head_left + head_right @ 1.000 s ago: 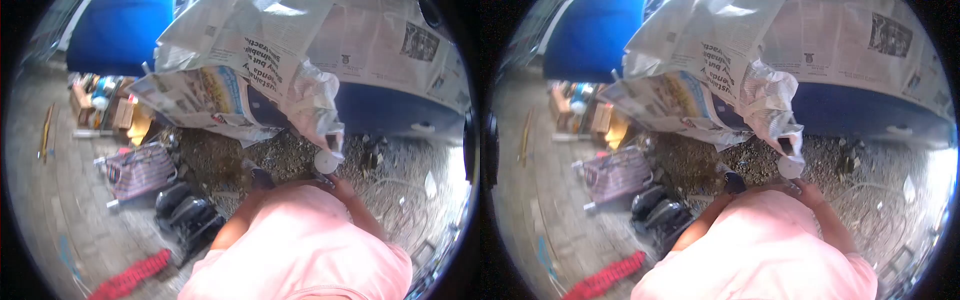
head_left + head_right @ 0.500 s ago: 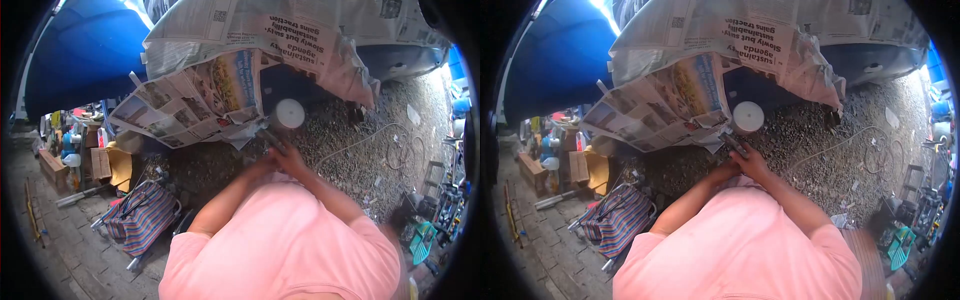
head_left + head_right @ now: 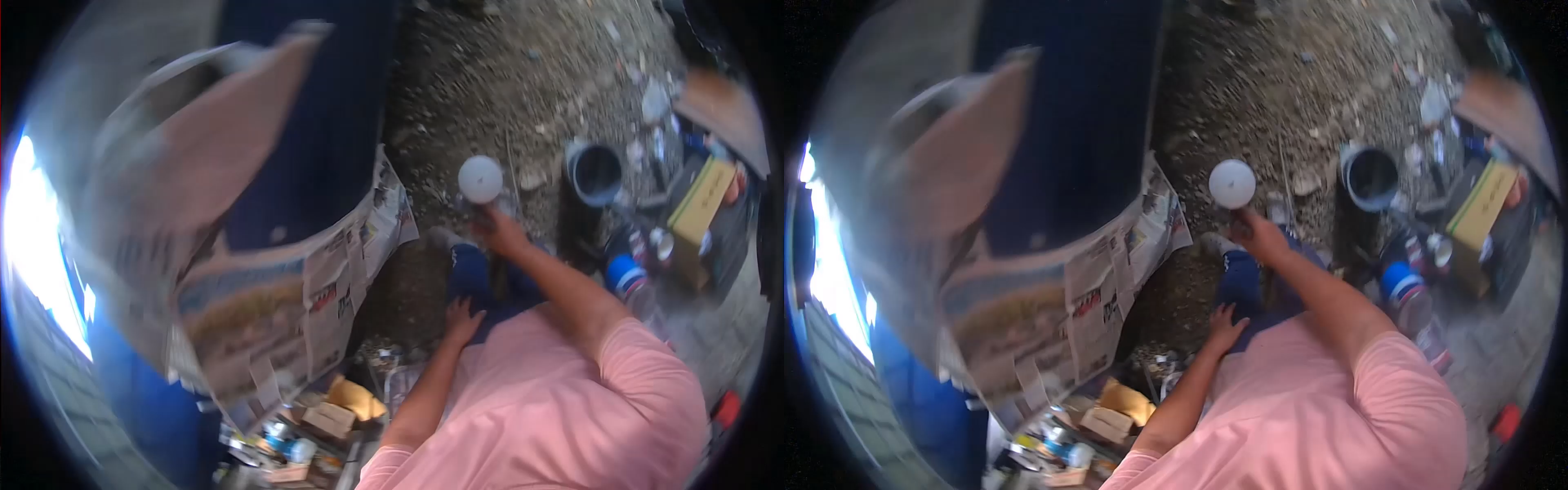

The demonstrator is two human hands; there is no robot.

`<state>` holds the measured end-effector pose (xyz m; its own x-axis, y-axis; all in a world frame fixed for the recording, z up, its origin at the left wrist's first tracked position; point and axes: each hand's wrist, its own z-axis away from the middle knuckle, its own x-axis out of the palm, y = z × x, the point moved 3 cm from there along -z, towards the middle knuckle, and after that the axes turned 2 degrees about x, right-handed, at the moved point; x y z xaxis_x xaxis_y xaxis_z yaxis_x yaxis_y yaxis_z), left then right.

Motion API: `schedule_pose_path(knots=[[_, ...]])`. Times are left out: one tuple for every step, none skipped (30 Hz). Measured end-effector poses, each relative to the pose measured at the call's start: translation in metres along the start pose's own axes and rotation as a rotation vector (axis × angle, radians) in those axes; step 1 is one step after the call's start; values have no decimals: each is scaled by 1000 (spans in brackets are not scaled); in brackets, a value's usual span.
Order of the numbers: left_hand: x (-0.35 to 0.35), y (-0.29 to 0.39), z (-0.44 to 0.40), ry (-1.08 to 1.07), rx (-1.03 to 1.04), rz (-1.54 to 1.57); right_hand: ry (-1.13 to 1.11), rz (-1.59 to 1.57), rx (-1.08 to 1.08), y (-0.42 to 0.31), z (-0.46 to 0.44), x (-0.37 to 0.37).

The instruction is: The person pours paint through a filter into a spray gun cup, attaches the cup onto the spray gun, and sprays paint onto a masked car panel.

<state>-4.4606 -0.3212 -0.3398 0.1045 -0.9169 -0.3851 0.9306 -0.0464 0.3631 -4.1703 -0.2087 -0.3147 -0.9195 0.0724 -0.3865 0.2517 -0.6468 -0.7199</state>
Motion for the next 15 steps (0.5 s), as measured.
schedule_pose_path(knots=[[4, -8, -10, -71, -17, -52, 33, -29, 54, 23, -17, -2], [11, -13, -18, -144, -33, -97, 104, -57, 124, 51, -34, 4], [19, -13, -31, -206, -41, -131, 178, -69, 185, 80, -56, 11], [22, -11, -44, -156, -27, -317, 235, -72, 218, 114, -81, 21], [23, -13, -64, -144, -44, -273, 276, -69, 253, 148, -101, 36], [21, -18, -84, -140, -77, -226, 290, -84, 283, 177, -121, 47], [21, -27, -98, -129, -118, -183, 302, -103, 308, 204, -143, 58], [24, -33, -110, -135, -103, -184, 335, -61, 313, 229, -167, 70], [26, -40, -123, -130, -82, -184, 374, -16, 306, 248, -190, 81], [27, -47, -130, -126, -65, -185, 286, -28, 356, 252, -207, 83], [27, -53, -131, -122, -56, -169, 199, -42, 403, 254, -224, 86], [24, -58, -133, -110, -41, -153, 208, -43, 380, 264, -243, 98], [20, -61, -135, -93, -19, -137, 224, -42, 354, 275, -261, 108], [15, -63, -136, -57, 8, -89, 240, -43, 327, 286, -278, 117], [15, -67, -139, -64, 13, -93, 224, -25, 349, 293, -293, 125]])
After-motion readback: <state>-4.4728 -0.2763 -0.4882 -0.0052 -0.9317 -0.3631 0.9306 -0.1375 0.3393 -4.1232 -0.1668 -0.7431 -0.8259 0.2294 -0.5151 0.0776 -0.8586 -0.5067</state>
